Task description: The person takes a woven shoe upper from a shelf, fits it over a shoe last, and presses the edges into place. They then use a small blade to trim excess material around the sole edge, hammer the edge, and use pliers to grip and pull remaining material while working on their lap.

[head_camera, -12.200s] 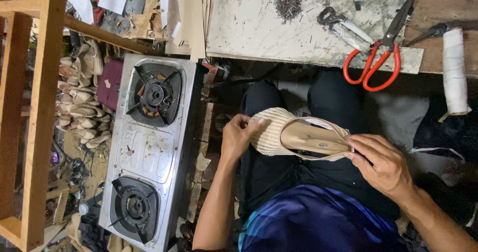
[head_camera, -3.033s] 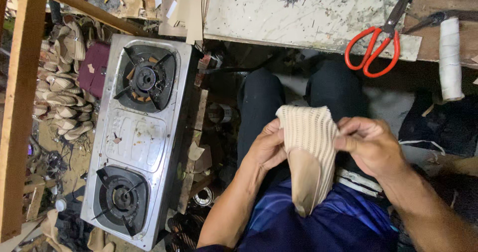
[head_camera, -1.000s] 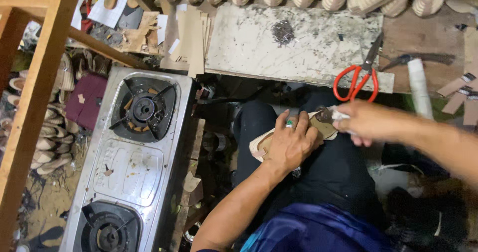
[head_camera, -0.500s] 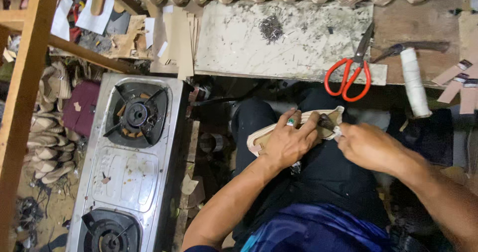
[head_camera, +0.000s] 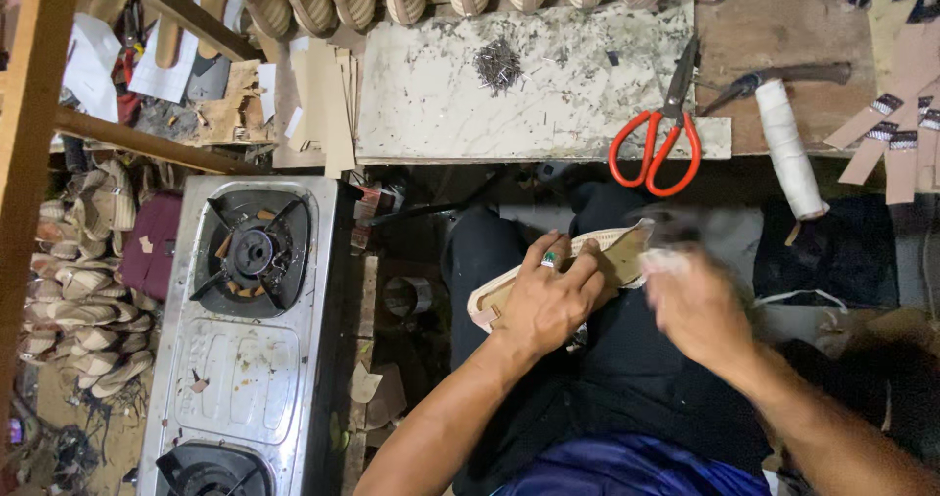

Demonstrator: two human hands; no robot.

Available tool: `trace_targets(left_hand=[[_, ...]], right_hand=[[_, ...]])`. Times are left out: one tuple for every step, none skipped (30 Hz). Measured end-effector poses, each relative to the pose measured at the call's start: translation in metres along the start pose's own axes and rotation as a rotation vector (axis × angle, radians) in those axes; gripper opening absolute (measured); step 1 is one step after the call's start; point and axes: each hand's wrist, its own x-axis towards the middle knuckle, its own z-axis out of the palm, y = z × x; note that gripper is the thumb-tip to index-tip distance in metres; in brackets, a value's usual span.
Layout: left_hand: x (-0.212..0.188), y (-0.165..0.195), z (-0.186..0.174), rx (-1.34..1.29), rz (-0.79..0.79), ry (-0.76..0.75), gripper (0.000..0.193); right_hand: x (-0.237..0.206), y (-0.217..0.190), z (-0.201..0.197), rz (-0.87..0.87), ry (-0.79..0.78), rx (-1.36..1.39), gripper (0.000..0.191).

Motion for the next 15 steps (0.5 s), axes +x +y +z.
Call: trace_targets(left_hand=[[0.000, 0.003, 0.001, -0.035, -0.008, 0.007, 0.018], [0.000, 0.003, 0.002, -0.062, -0.017, 0.014, 0.019], [0.000, 0.002, 0.003, -0.092, -0.024, 0.022, 0.020], [0.003, 0.003, 0.004, -0.077, -0.020, 0.051, 0.020], [0.002, 0.002, 0.004, -0.063, -0.014, 0.060, 0.021], [0.003, 0.003, 0.004, -0.058, -0.001, 0.073, 0.021], [0.004, 0.006, 0.006, -0.064, -0.010, 0.088, 0.023], [0.005, 0.006, 0.006, -0.057, -0.011, 0.101, 0.024], [0.005, 0.007, 0.007, -0.050, -0.013, 0.120, 0.025], [0.006, 0.007, 0.008, -0.057, -0.028, 0.081, 0.023], [0.005, 0.008, 0.007, -0.064, -0.044, 0.031, 0.021], [0.005, 0.009, 0.008, -0.074, -0.063, -0.010, 0.019], [0.006, 0.009, 0.008, -0.050, -0.053, 0.024, 0.021], [0.005, 0.008, 0.007, -0.030, -0.040, 0.043, 0.022], [0.007, 0.011, 0.006, -0.018, -0.022, 0.073, 0.024]], right_hand=[[0.000, 0.006, 0.003, 0.127, -0.219, -0.192, 0.034], [0.001, 0.011, 0.005, 0.111, -0.145, -0.099, 0.033], [-0.001, 0.016, 0.007, 0.098, -0.069, -0.007, 0.032], [-0.002, 0.020, 0.006, 0.085, -0.003, 0.074, 0.031], [-0.001, 0.023, 0.008, -0.029, 0.102, 0.144, 0.033], [-0.003, 0.025, 0.007, -0.132, 0.218, 0.210, 0.036], [-0.002, 0.027, 0.006, -0.239, 0.344, 0.268, 0.040], [-0.003, 0.028, 0.006, -0.107, 0.156, 0.152, 0.039], [-0.003, 0.029, 0.005, 0.027, -0.028, 0.033, 0.039], [-0.002, 0.029, 0.006, 0.163, -0.210, -0.092, 0.040], [-0.003, 0.030, 0.006, 0.118, -0.138, 0.025, 0.037], [-0.002, 0.031, 0.007, 0.074, -0.063, 0.135, 0.034], [-0.003, 0.032, 0.008, 0.031, 0.003, 0.245, 0.031], [-0.003, 0.034, 0.010, -0.081, 0.121, 0.270, 0.034], [-0.005, 0.036, 0.012, -0.192, 0.250, 0.285, 0.037]])
